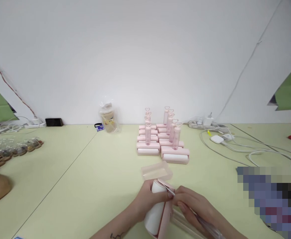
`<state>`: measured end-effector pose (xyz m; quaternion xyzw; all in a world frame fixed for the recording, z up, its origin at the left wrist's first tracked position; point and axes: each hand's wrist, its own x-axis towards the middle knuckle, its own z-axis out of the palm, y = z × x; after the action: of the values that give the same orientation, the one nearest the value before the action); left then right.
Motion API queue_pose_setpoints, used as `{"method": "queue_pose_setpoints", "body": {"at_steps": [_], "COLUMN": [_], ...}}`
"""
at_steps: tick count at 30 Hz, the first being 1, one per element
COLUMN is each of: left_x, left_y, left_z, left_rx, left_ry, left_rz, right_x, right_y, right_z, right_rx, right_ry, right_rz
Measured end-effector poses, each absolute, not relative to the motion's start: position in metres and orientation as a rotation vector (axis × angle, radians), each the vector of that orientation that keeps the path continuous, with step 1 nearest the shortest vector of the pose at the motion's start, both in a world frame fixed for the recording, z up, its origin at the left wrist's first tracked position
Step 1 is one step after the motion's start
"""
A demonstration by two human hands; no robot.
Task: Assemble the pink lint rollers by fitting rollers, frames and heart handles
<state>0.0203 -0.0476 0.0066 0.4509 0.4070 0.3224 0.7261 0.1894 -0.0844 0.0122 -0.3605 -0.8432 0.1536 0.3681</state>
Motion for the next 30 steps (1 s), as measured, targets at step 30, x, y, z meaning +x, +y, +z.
{"method": "queue_pose_setpoints", "body": {"at_steps": [30], "left_x": [0.001], "left_y": [-0.016], "left_z": [0.045], "left_rx": [1.319], "left_ry": [1.072], "left_rz": [0.971], "right_x": [0.242], "right_y": [-0.055], "right_z": [0.023], "right_rx": [-1.306], "right_ry": [-2.296], "right_rz": [0.188]}}
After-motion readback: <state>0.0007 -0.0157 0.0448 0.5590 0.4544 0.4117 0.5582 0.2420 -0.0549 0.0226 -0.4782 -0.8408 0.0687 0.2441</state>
